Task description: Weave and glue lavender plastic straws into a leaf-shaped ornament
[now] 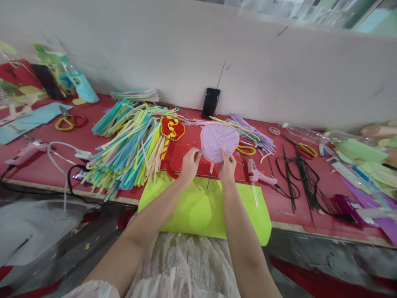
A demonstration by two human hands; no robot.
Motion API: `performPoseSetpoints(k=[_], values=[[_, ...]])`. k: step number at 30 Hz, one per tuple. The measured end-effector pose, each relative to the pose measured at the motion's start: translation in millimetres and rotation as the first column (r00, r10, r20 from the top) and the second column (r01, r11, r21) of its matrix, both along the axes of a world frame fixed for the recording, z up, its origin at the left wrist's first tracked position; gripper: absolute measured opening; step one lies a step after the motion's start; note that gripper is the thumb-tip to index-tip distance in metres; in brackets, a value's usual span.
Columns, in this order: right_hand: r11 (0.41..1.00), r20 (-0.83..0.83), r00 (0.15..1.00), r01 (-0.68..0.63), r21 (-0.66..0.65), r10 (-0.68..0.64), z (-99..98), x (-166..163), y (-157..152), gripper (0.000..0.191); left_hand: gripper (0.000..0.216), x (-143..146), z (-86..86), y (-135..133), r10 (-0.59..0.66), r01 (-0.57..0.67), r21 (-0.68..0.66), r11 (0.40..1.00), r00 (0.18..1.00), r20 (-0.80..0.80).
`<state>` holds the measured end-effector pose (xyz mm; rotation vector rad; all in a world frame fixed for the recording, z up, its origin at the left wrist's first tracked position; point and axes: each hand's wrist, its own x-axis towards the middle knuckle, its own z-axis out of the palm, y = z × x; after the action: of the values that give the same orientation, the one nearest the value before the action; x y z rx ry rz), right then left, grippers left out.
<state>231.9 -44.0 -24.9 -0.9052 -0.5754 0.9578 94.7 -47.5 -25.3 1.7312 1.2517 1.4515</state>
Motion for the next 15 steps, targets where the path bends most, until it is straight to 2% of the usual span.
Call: performPoseSetpoints(k=[5, 10, 13, 15], values=[[0.998, 0.016, 0.998, 0.064, 0.010, -0.065, -2.8, 2.0, 3.5, 0.035, 0.015, 1.4, 2.5, -0.4, -0.114, 0.114, 0.013, 0.993, 0.993, 0.014], [0.998, 0.025, 0.997, 0.066, 0.016, -0.066, -4.4, 3.6, 5.4, 0.034, 0.024, 1.6, 9.1, -1.5, -0.143, 0.132, 0.116, 0.984, 0.986, 0.088], [0.998, 0.004, 0.998, 0.068, 0.018, -0.068, -3.1, 2.5, 4.5, 0.034, 0.030, 1.5, 13.6, -4.0, -0.259, 0.264, 0.003, 0.965, 0.946, 0.193], [0.996, -0.019, 0.997, 0.080, 0.026, -0.080, -1.7, 1.3, 3.5, 0.034, 0.034, 2.2, 14.8, -6.0, -0.347, 0.379, -0.086, 0.922, 0.903, 0.252]])
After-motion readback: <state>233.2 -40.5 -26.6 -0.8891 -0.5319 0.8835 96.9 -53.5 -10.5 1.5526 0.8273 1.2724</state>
